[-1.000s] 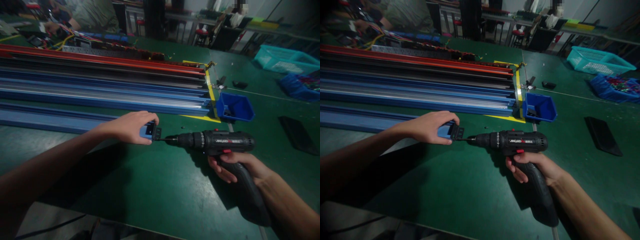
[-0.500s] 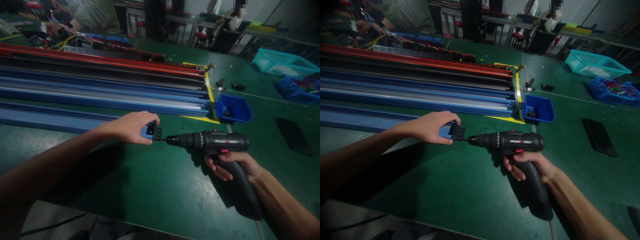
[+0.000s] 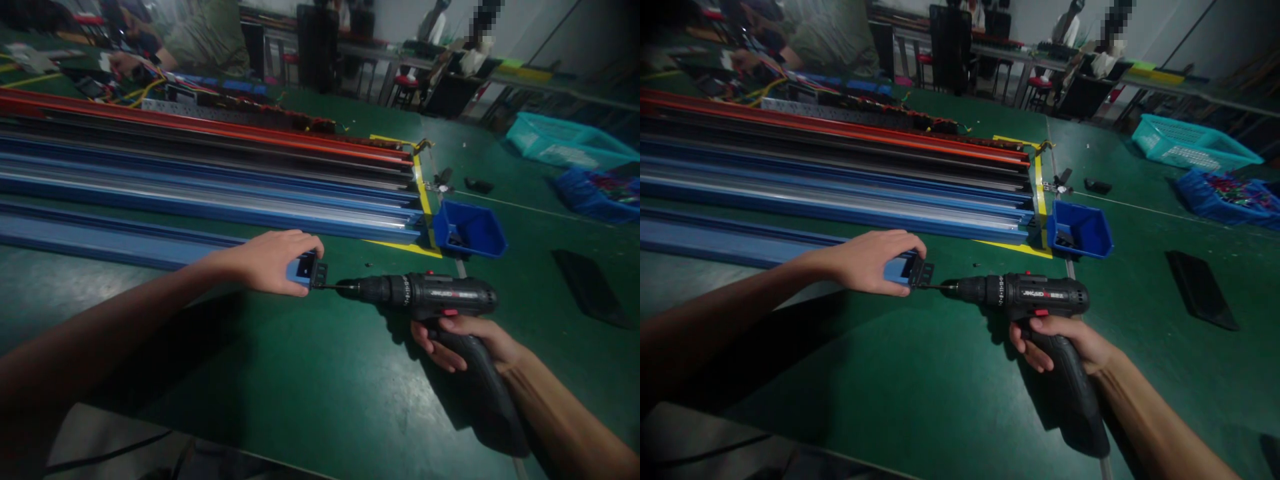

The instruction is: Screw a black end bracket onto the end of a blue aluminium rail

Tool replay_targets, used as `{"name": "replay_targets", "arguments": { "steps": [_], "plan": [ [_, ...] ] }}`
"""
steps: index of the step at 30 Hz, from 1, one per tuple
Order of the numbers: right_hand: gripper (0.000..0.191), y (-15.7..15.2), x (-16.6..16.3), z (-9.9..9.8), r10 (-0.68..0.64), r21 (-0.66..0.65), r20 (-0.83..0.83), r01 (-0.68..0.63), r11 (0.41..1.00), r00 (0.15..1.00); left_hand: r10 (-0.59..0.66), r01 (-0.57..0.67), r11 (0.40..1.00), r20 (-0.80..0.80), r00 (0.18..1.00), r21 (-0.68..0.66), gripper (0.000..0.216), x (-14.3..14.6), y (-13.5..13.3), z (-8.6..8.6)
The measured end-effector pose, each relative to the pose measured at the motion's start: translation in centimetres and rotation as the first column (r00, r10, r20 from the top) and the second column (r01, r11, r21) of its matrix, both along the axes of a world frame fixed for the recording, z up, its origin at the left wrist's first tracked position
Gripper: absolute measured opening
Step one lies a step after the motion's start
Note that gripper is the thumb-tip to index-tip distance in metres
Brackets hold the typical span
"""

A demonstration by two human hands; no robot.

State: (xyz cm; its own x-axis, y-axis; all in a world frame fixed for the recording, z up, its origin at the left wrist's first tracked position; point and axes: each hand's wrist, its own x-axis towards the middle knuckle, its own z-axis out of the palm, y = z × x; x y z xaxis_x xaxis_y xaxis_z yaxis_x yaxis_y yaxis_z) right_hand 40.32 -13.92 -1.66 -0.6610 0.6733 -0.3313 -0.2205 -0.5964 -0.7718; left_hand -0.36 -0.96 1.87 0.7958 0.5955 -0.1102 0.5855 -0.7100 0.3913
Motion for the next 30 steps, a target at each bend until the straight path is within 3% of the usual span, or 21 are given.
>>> {"name": "replay_targets", "arguments": {
  "steps": [7,30],
  "plan": [
    [0.033,0.00,0.42,-0.05,-0.007,-0.050,0.020,0.008,0.999,1.000,0.001,-0.001,1.000,-0.014,1.000,-0.001,0.058,0.11,0.06,0.15],
    [0.032,-0.07,-0.02,0.07,-0.016,-0.043,0.020,0.017,0.999,1.000,0.006,-0.006,1.000,0.020,1.000,0.013,0.059,-0.50,0.32,-0.31]
  ]
}}
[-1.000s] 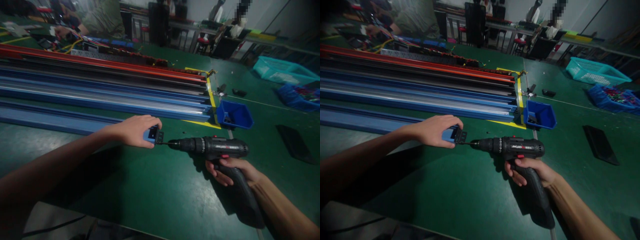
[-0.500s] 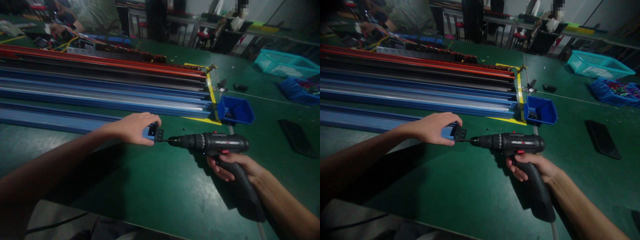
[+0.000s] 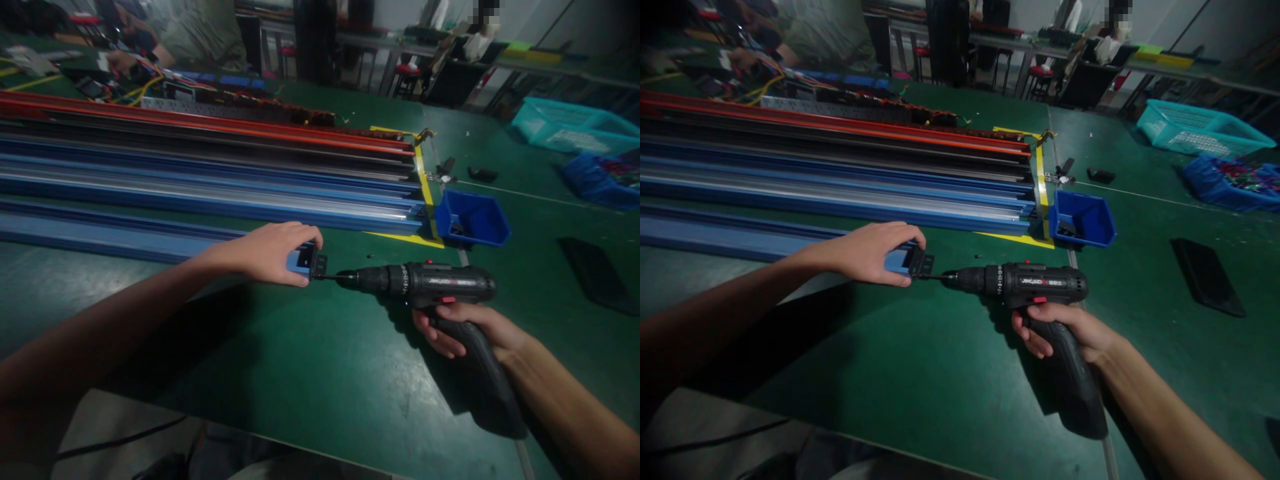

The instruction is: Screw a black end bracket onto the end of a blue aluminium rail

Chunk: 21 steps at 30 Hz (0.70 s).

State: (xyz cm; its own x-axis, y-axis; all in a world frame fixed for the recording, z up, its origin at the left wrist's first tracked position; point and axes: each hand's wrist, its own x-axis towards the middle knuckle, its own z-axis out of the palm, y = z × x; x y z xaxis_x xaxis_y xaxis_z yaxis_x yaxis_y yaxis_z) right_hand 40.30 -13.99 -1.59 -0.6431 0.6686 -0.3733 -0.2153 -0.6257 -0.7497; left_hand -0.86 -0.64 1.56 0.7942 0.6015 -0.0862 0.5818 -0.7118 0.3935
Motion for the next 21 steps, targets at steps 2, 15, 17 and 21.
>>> {"name": "replay_targets", "arguments": {
  "steps": [2,15,17,21],
  "plan": [
    [0.030,0.04,-0.07,0.01,0.008,-0.001,-0.020,-0.008,1.000,1.000,0.000,0.000,1.000,-0.002,1.000,0.007,0.059,0.00,0.03,-0.06],
    [0.034,0.02,-0.41,0.12,0.002,0.012,-0.012,-0.001,1.000,1.000,-0.006,0.006,1.000,-0.014,1.000,0.017,0.058,0.06,-0.03,0.05],
    [0.034,0.00,-0.49,0.11,-0.006,0.025,-0.007,0.006,1.000,1.000,-0.008,0.008,1.000,-0.014,1.000,0.017,0.059,0.04,-0.01,-0.01],
    [0.034,0.03,-0.37,-0.11,-0.002,0.029,-0.023,0.002,1.000,1.000,-0.011,0.011,1.000,-0.023,1.000,0.013,0.059,0.05,0.00,-0.06]
  ]
}}
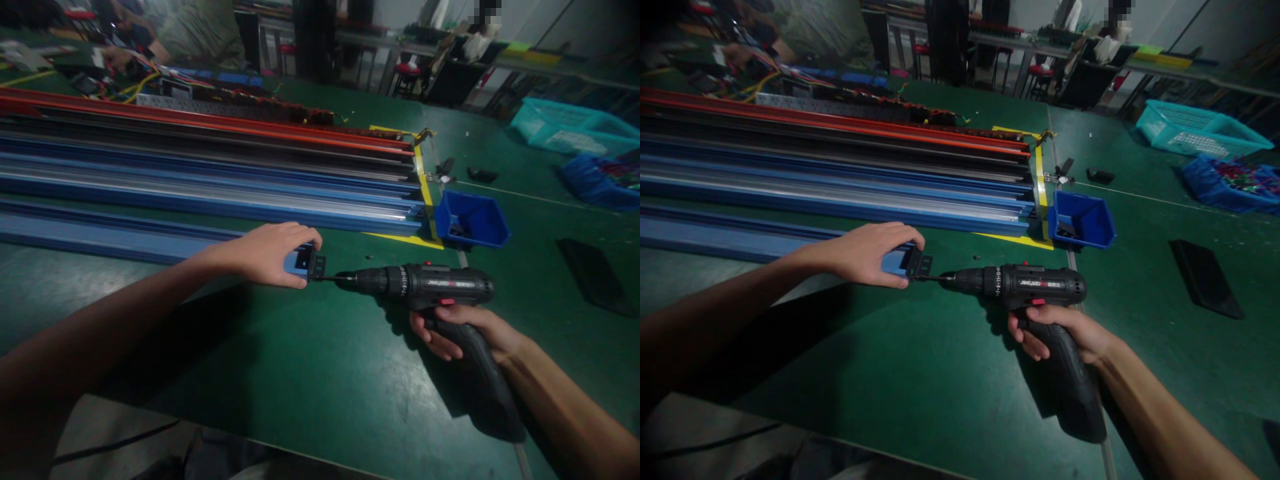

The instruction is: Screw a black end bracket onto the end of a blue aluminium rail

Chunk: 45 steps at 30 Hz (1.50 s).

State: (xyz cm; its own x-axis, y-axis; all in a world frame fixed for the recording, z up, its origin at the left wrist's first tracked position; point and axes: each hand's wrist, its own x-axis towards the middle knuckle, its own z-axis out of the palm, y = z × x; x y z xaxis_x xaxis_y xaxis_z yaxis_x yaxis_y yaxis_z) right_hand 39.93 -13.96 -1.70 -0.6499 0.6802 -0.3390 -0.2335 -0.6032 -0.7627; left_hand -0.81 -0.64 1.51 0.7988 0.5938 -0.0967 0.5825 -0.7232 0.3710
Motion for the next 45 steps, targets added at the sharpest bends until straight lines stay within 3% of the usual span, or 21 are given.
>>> {"name": "replay_targets", "arguments": {
  "steps": [45],
  "plan": [
    [0.034,0.22,0.10,-0.30,0.029,-0.037,-0.086,-0.032,0.999,0.996,0.014,-0.014,1.000,-0.023,1.000,-0.002,0.063,0.03,-0.30,0.24]
  ]
}}
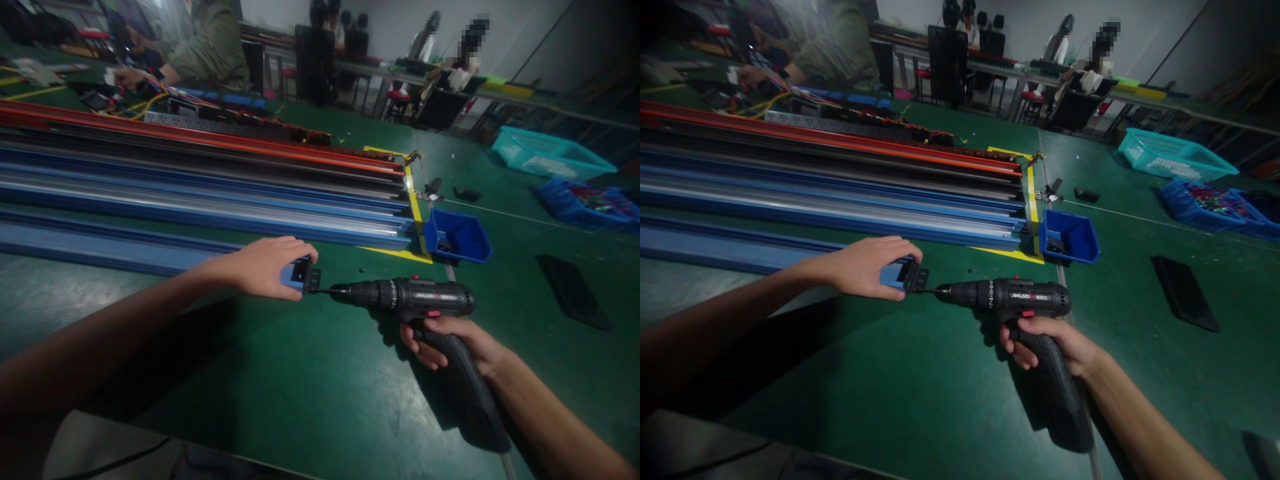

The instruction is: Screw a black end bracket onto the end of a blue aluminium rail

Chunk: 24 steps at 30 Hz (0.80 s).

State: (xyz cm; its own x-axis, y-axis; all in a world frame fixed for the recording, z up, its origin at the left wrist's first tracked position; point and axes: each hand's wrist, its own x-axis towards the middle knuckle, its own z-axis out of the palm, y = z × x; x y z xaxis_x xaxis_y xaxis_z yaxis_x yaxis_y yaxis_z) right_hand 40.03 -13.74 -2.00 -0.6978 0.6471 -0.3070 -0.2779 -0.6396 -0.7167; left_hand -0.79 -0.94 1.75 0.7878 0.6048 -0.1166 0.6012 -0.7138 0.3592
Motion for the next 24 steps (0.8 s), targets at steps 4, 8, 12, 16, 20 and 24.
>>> {"name": "replay_targets", "arguments": {
  "steps": [4,8,12,16,20,24],
  "plan": [
    [0.034,0.08,0.01,-0.12,-0.013,-0.021,0.013,0.014,1.000,1.000,0.000,0.001,1.000,0.007,1.000,-0.007,0.064,-0.02,0.02,0.06],
    [0.036,0.04,-0.03,-0.03,-0.024,-0.023,0.047,0.025,0.999,0.999,0.003,-0.003,1.000,0.009,1.000,-0.002,0.063,-0.06,0.09,0.03],
    [0.038,0.05,-0.02,0.16,-0.022,-0.018,0.068,0.023,1.000,0.997,-0.006,0.005,1.000,0.035,0.999,0.028,0.062,-0.10,0.19,-0.18],
    [0.039,0.15,-0.03,0.21,-0.020,-0.016,0.076,0.021,1.000,0.997,-0.010,0.008,0.999,0.055,0.998,0.046,0.063,-0.02,0.13,-0.22],
    [0.038,0.13,-0.02,0.15,-0.023,-0.014,0.083,0.025,1.000,0.996,0.012,-0.012,1.000,0.016,1.000,0.017,0.064,0.04,0.04,-0.01],
    [0.038,0.06,0.00,0.22,-0.019,-0.013,0.081,0.020,1.000,0.997,0.003,-0.003,1.000,0.018,1.000,0.012,0.063,0.03,0.03,0.16]
  ]
}}
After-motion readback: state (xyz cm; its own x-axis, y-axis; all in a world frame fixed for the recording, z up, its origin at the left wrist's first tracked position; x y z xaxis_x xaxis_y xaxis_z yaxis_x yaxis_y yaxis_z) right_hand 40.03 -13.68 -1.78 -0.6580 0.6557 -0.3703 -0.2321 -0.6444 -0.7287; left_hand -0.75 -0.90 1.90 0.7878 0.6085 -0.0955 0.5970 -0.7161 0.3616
